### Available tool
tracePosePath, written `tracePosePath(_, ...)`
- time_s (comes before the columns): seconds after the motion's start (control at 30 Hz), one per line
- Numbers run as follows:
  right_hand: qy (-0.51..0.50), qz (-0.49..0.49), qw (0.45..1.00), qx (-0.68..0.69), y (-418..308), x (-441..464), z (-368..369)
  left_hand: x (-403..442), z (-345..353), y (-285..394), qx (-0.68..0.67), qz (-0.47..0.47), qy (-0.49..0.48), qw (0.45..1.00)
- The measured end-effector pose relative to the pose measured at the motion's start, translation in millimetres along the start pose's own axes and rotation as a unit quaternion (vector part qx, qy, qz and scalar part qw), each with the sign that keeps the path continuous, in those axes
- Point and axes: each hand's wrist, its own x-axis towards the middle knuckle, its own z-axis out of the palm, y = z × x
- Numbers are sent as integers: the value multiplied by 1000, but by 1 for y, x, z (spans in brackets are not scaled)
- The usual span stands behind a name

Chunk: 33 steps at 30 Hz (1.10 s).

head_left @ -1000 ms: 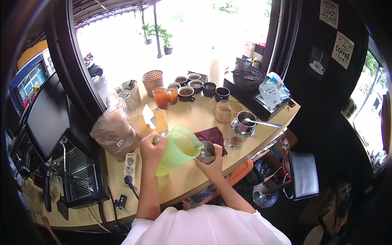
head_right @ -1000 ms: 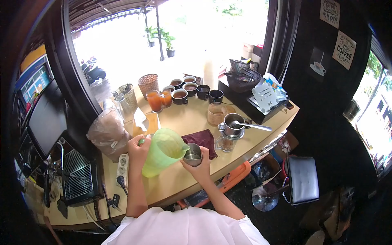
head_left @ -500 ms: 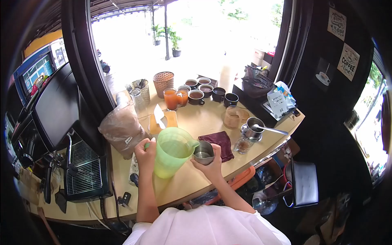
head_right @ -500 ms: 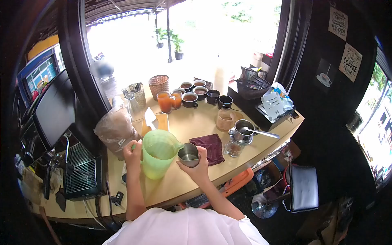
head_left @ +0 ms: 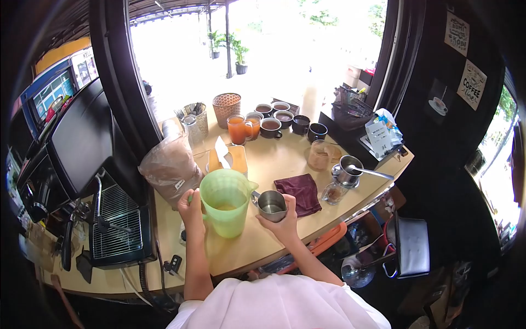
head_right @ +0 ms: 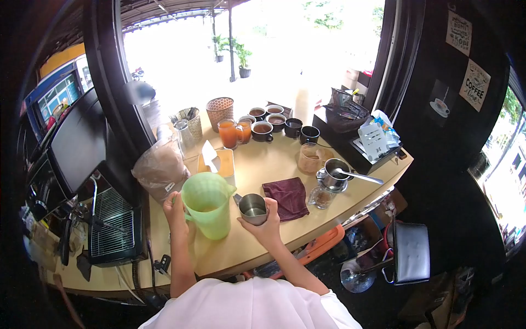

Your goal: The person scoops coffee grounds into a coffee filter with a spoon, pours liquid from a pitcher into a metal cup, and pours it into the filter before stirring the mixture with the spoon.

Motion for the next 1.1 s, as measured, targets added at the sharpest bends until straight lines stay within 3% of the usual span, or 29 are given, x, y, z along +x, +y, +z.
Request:
tracePosePath(0.53, 6, 41, 999, 12, 9, -6, 5, 9, -28, -28, 18, -23, 20, 999)
tracePosePath(0.83, -6, 35, 999, -15, 21, 0, 5, 1, -6, -2, 30, -12, 30, 999)
tracePosePath(0.93, -30, 75, 997, -2, 21, -2, 4, 1, -3, 6, 21, -1, 39, 999)
tracePosePath(1.1, -37, 67, 997, -16, 16, -2, 1, -3, 3, 19, 24, 139, 97, 985)
